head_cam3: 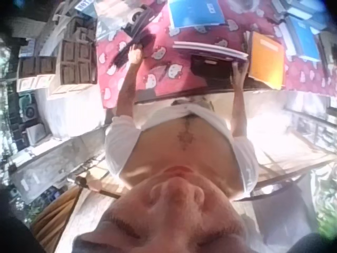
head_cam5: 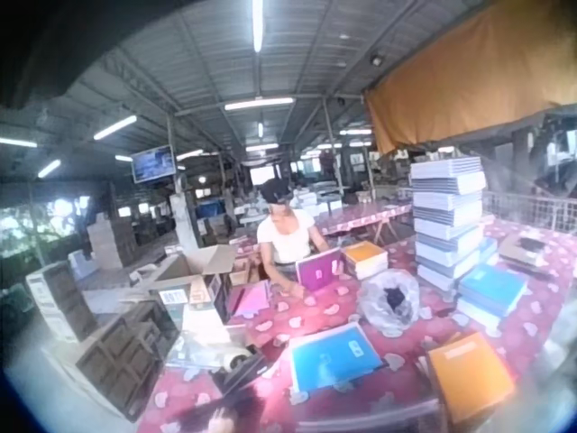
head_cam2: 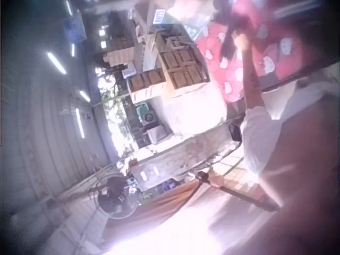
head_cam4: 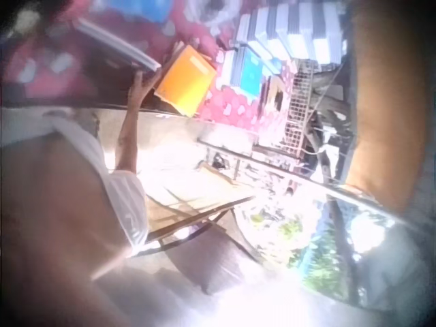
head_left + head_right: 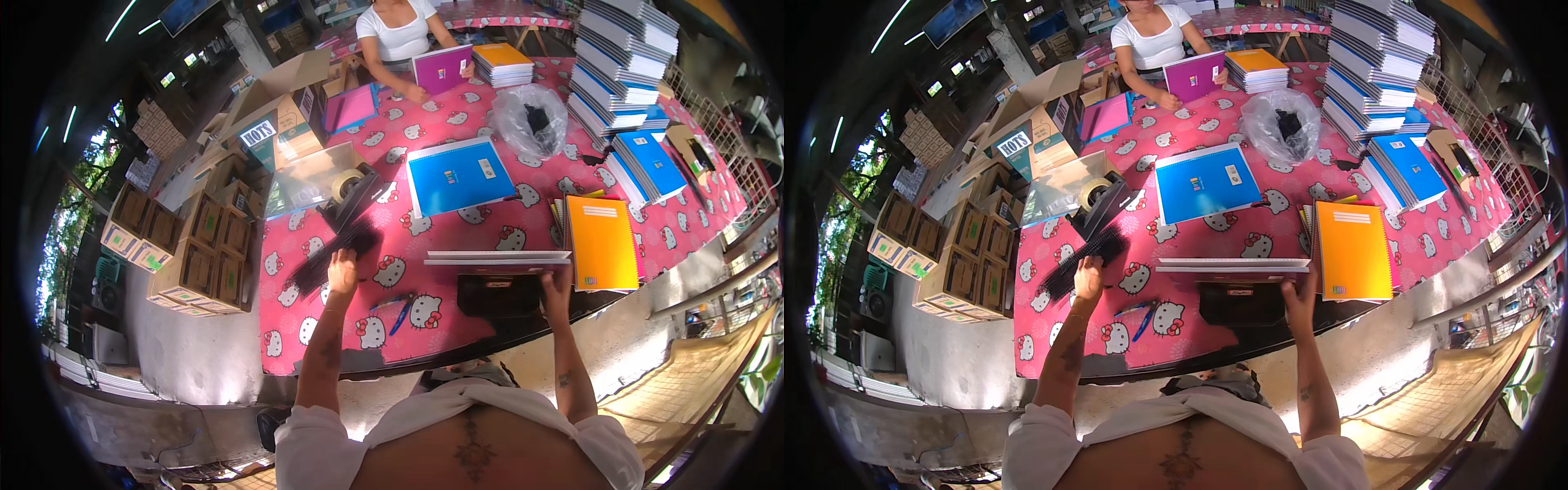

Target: The person sorts and packs spiral notebooks into groups by color, handling blue, green, red, yellow, pink, and orange notebooks on a table.

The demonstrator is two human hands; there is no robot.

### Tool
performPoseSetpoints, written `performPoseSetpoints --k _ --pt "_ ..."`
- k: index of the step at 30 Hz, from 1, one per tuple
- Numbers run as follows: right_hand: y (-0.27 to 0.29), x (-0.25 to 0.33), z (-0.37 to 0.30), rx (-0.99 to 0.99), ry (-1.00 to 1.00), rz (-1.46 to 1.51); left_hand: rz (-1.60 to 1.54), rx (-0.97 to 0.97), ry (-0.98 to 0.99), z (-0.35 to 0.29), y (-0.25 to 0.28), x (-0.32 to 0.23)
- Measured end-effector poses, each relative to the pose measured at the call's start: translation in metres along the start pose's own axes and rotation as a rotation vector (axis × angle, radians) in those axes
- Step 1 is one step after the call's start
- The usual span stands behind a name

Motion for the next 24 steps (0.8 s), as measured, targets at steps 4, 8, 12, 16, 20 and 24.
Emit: performPoseSetpoints --k 4,8,12,16,20,24 --pt "-0.069 0.121 0.020 -0.096 0.439 -0.832 0.011 -0.022 0.009 0.004 0.009 -0.004" --pt "-0.179 0.132 0.047 0.429 0.642 -1.164 0.087 -0.037 -0.015 0.010 0.013 -0.007" --pt "-0.182 0.085 0.069 0.543 0.379 -1.160 0.033 -0.081 0.042 0.011 0.048 -0.007" --pt "-0.182 0.084 0.072 0.604 0.363 -1.130 -0.083 -0.175 0.052 0.009 0.097 -0.046" --pt "-0.173 0.093 0.079 0.625 0.243 -1.076 -0.880 -0.152 0.134 -0.003 0.135 -0.120" --pt "-0.178 0.095 0.084 0.642 0.276 -1.016 -1.385 -0.270 0.129 -0.025 0.080 -0.172"
Point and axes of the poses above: each hand's wrist, its own z-axis towards the middle knuckle, its own y-axis out of the back of the hand, x = y × z, the point moved 1 cm from there along z, towards the middle knuckle, and after that the axes turned 8 degrees about x, right-handed, at the moved point
